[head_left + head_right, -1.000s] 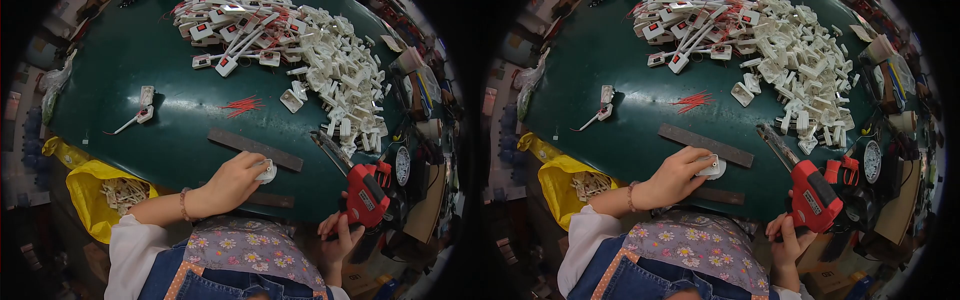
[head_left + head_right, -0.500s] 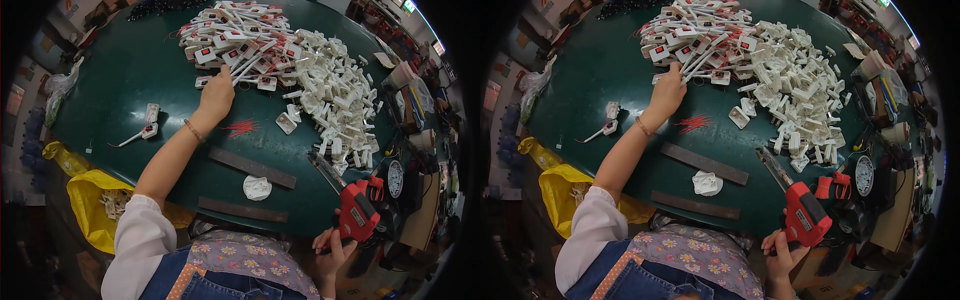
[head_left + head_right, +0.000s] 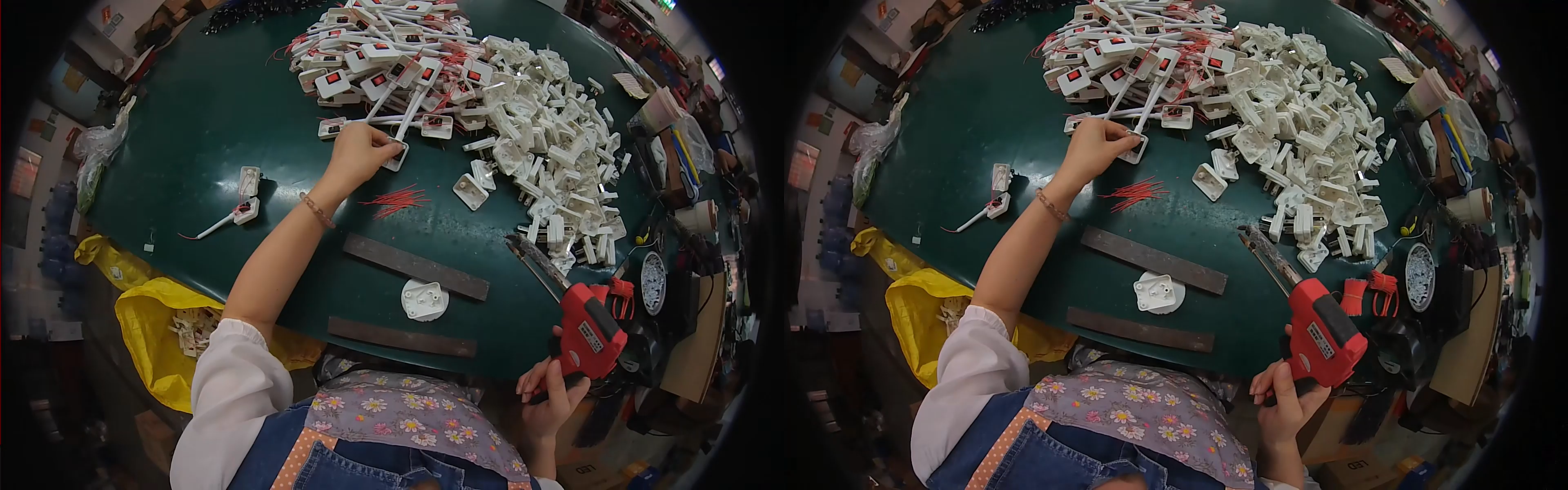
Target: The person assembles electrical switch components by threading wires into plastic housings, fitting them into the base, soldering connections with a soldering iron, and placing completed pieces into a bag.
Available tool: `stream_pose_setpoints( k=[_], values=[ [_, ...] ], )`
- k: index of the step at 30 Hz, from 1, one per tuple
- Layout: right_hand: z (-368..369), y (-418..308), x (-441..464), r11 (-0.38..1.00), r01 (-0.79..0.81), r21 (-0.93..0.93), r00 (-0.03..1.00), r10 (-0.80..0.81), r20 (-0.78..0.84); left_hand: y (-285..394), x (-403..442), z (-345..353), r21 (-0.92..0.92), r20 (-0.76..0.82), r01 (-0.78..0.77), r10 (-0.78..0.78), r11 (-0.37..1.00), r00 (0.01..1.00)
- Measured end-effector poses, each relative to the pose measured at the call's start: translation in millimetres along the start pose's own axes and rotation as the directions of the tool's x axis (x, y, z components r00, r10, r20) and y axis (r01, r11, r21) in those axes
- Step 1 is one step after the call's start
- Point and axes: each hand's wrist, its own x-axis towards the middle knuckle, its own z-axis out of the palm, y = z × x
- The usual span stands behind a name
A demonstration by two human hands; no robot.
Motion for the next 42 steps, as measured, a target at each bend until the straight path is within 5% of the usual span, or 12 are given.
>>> stream_pose_setpoints(
  k=[2,3,5,8,14,19,20,24,27,32,37,42],
  values=[
    [3,3,-2,1.000,0.020,-0.012,0.999,-0.021,-0.042,1,3,0,0.009,-0.001,0.038,-0.038,0.999,0.999],
    [3,2,-1,0.999,0.034,-0.018,0.997,-0.036,-0.064,-1,5,-4,-0.185,0.054,0.137,-0.129,0.973,0.990],
    [2,0,0,0.999,0.045,-0.022,0.997,-0.047,-0.056,6,0,-17,-0.520,0.211,0.327,-0.252,0.789,0.945],
    [7,-5,5,0.998,0.051,-0.023,0.998,-0.051,-0.025,16,-31,-44,-0.755,0.486,0.494,-0.137,0.431,0.863],
    [43,0,52,0.996,0.074,-0.054,0.996,-0.076,-0.037,63,-139,-2,-0.807,0.268,0.206,0.032,0.553,0.963],
    [96,10,87,0.992,0.034,0.123,0.994,-0.046,0.097,94,-191,26,-0.466,0.051,-0.208,0.261,0.860,0.964],
    [97,10,89,0.992,0.025,0.120,0.995,-0.036,0.094,98,-199,25,-0.406,0.082,-0.180,0.232,0.896,0.969],
    [106,7,92,0.993,0.117,0.010,0.981,-0.118,0.156,91,-214,15,-0.130,0.040,-0.421,0.429,0.898,0.902],
    [113,10,89,0.986,0.168,-0.015,0.959,-0.160,0.232,94,-224,-7,0.115,0.011,-0.423,0.424,0.899,0.905],
    [123,17,83,0.996,0.089,-0.029,0.955,-0.076,0.288,98,-229,-34,0.102,0.072,-0.373,0.367,0.922,0.927],
    [118,22,81,0.979,0.189,-0.082,0.916,-0.145,0.374,94,-233,-30,-0.029,0.109,-0.187,0.189,0.982,0.976],
    [112,29,69,0.954,0.274,-0.118,0.898,-0.210,0.387,93,-231,-22,0.048,0.084,-0.244,0.240,0.969,0.967]
  ],
)
